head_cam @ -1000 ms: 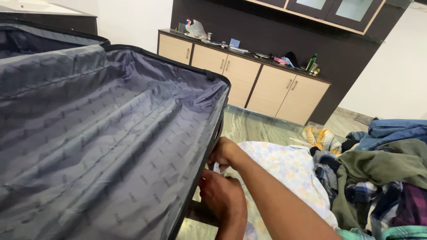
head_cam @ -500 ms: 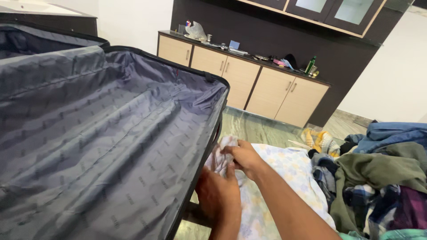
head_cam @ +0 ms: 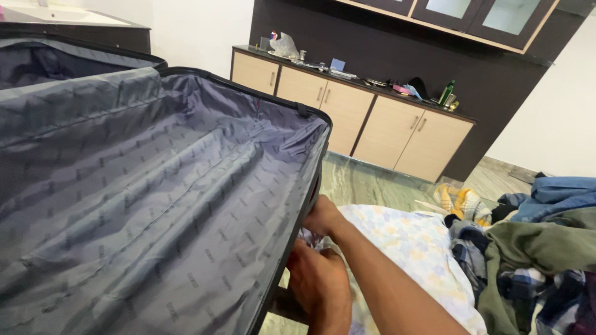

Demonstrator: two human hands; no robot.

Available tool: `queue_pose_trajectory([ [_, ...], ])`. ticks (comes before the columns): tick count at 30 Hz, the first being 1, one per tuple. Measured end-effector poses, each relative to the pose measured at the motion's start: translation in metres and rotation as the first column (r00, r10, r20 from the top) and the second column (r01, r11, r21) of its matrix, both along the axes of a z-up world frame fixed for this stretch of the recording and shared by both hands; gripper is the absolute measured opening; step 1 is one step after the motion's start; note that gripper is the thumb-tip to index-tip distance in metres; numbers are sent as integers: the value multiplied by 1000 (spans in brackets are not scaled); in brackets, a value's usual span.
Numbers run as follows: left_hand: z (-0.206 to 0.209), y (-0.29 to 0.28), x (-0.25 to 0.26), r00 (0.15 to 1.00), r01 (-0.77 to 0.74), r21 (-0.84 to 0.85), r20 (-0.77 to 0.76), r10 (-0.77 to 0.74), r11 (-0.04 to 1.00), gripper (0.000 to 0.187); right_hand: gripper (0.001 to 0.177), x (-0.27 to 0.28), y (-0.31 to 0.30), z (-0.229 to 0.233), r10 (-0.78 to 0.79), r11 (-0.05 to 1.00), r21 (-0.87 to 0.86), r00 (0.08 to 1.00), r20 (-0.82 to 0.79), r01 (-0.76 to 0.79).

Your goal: The person folds a floral garment by hand on a glass table and places it into an open red suitcase.

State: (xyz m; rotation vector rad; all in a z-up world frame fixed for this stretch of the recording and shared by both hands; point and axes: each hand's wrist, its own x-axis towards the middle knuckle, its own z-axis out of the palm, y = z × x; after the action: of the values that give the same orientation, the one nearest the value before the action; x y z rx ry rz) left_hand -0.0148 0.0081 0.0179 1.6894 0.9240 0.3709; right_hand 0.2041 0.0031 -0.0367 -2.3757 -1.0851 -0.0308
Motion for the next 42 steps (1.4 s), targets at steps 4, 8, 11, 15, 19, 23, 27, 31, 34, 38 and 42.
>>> queue_pose_trajectory([
  [4,-9,-3,6,996,-56,106,82,48,993,69,54,30,-1,-9,219,972,-94,976,5,-217],
  [8,-21,-6,14,981,-120,199,177,85,973,55,48,35,7,-3,-4,929,-368,996,-87,-29],
  [11,-21,-6,15,981,-115,143,170,90,983,45,36,23,4,0,-177,982,-115,940,-293,149],
  [15,-15,-6,13,982,-112,123,164,91,986,35,26,11,-12,17,-131,943,218,884,-449,250],
  [19,-18,-12,15,936,-216,260,330,124,941,45,15,-12,-31,47,-80,878,338,799,-596,340],
  [23,-22,-15,18,910,-240,337,405,89,910,50,13,-37,-55,71,-21,823,380,690,-724,423],
  [27,-18,-23,13,893,-175,368,449,-10,913,56,11,-40,-78,73,1,747,413,621,-784,521],
  [31,-15,-26,7,932,-62,483,342,-124,873,52,15,-18,-99,51,-53,702,433,648,-760,566],
  [34,-16,-27,10,969,122,509,125,-214,852,31,31,-2,-113,30,-222,699,392,703,-676,598],
  [38,-19,-31,11,968,149,513,99,-231,845,40,38,-5,-119,7,-322,761,398,831,-453,513],
  [42,-25,-24,19,960,-63,485,270,-80,872,32,34,-34,-113,11,-462,849,380,864,198,367],
])
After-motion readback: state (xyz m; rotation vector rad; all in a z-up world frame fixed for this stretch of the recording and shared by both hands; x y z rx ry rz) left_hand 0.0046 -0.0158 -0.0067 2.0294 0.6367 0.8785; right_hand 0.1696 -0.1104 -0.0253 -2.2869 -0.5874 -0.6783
